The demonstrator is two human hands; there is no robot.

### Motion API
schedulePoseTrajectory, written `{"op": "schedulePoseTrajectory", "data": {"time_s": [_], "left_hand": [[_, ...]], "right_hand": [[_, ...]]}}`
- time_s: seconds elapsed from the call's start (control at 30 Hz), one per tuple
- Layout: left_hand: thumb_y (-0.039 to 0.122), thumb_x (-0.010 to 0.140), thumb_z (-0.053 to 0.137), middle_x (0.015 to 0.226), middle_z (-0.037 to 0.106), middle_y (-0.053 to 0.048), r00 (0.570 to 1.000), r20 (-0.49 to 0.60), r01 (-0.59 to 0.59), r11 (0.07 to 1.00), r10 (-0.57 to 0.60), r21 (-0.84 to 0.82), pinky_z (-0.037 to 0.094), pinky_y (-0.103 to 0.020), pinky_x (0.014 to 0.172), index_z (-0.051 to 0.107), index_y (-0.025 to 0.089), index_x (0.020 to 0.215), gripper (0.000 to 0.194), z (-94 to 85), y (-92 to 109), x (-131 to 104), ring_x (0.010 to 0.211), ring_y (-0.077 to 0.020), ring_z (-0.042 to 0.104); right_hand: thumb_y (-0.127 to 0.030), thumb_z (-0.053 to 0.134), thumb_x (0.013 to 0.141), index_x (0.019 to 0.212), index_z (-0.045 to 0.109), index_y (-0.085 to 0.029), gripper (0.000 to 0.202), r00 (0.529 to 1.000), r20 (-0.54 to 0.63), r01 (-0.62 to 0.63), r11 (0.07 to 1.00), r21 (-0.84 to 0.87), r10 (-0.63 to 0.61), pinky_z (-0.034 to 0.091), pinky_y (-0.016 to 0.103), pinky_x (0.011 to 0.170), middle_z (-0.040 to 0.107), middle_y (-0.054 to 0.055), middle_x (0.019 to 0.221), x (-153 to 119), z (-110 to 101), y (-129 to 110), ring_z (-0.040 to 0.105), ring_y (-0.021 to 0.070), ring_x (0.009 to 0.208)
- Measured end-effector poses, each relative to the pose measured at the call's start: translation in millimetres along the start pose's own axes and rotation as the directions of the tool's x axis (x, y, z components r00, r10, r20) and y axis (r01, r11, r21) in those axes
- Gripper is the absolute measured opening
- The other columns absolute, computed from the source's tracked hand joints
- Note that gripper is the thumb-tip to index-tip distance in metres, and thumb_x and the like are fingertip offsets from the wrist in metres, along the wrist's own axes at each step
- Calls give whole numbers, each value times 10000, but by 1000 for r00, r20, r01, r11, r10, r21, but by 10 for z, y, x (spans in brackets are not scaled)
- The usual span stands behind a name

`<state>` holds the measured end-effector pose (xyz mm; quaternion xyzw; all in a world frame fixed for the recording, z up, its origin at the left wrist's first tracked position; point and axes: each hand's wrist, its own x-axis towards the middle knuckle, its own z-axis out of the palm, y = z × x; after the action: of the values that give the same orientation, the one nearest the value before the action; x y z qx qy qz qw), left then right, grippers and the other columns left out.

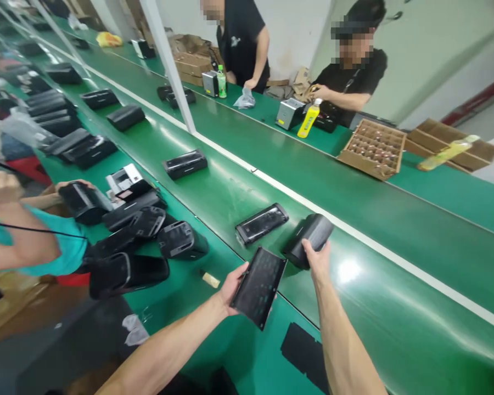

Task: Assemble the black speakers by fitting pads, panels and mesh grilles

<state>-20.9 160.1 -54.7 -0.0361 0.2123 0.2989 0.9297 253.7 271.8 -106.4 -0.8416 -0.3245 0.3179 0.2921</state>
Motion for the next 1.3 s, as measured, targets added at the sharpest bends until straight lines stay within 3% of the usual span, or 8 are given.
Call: {"op": "schedulePoseTrajectory", "data": {"time_s": [0.17, 0.23, 0.43, 0.63, 0.73, 0.83, 1.07, 1.3], "left_hand": [[694, 995, 430, 1395, 671, -286, 987, 127, -98, 995, 101, -37, 528, -459, 926, 580, 41, 1483, 829, 107, 19, 51, 1110, -370, 728], [702, 994, 406, 1435, 639, -296, 979, 176, -103, 994, 107, -32, 530, -441, 908, 555, 36, 1503, 852, 134, 1, 60, 1136, -372, 719], [760, 959, 454, 1266, 727, -270, 975, 159, -148, 988, 153, -41, 539, -454, 925, 660, 24, 1347, 858, 77, -161, 119, 1055, -349, 742], [766, 899, 598, 1119, 783, -234, 984, 94, -144, 988, 149, -55, 544, -514, 975, 711, 29, 1252, 826, 23, -454, 284, 1051, -369, 754], [681, 899, 680, 1067, 808, -188, 990, 7, -143, 987, 144, -76, 543, -433, 983, 747, 61, 1187, 687, 79, -645, 363, 1043, -324, 760], [657, 858, 746, 1054, 821, -164, 994, -20, -110, 993, 109, -43, 537, -392, 1011, 772, 84, 1134, 636, 151, -807, 399, 1059, -309, 760], [707, 751, 812, 1072, 810, -211, 989, 69, -132, 991, 129, 34, 513, -429, 1108, 769, 62, 1131, 750, 278, -964, 397, 1154, -342, 741], [704, 625, 911, 977, 816, -181, 980, 78, -189, 981, 185, 48, 590, -348, 901, 771, 74, 1136, 824, 308, -982, 399, 969, -288, 774]], "right_hand": [[-725, 750, 664, 1696, 64, -138, 1372, 997, -3, -82, 990, -113, 83, 363, 618, 1181, 326, 342, 1630, -114, 179, -333, 459, 507, 1459], [-706, 826, 572, 1686, 106, -142, 1441, 995, -2, -104, 990, -99, 104, 348, 630, 1191, 333, 335, 1628, -124, 102, -391, 441, 516, 1463], [-633, 752, 687, 1583, 394, -233, 1045, 995, 96, -4, 989, 151, -11, 552, 458, 1030, 652, 118, 1389, -392, -629, -255, 674, 339, 1180], [-683, 826, 685, 1701, 261, -310, 1221, 973, 231, -29, 972, 233, -27, 590, 518, 939, 673, 126, 1391, -1591, -1316, 98, 718, 385, 1109], [-661, 844, 686, 1704, 259, -317, 1224, 957, 284, -1, 983, 186, -53, 554, 563, 1009, 646, 134, 1457, -2064, -1347, 156, 688, 416, 1215], [-608, 839, 713, 1701, 270, -325, 1175, 954, 257, 124, 984, 125, -152, 511, 564, 1086, 577, 105, 1559, -2275, -1283, 163, 611, 422, 1350], [-600, 820, 730, 1701, 265, -318, 1153, 953, 236, 174, 982, 77, -188, 468, 571, 1132, 494, 103, 1637, -2309, -1236, 196, 508, 436, 1457], [-659, 759, 775, 1712, 222, -311, 1135, 935, 295, 194, 980, 46, -199, 352, 585, 1227, 354, 99, 1730, -2292, -1276, 197, 389, 424, 1548]]}}
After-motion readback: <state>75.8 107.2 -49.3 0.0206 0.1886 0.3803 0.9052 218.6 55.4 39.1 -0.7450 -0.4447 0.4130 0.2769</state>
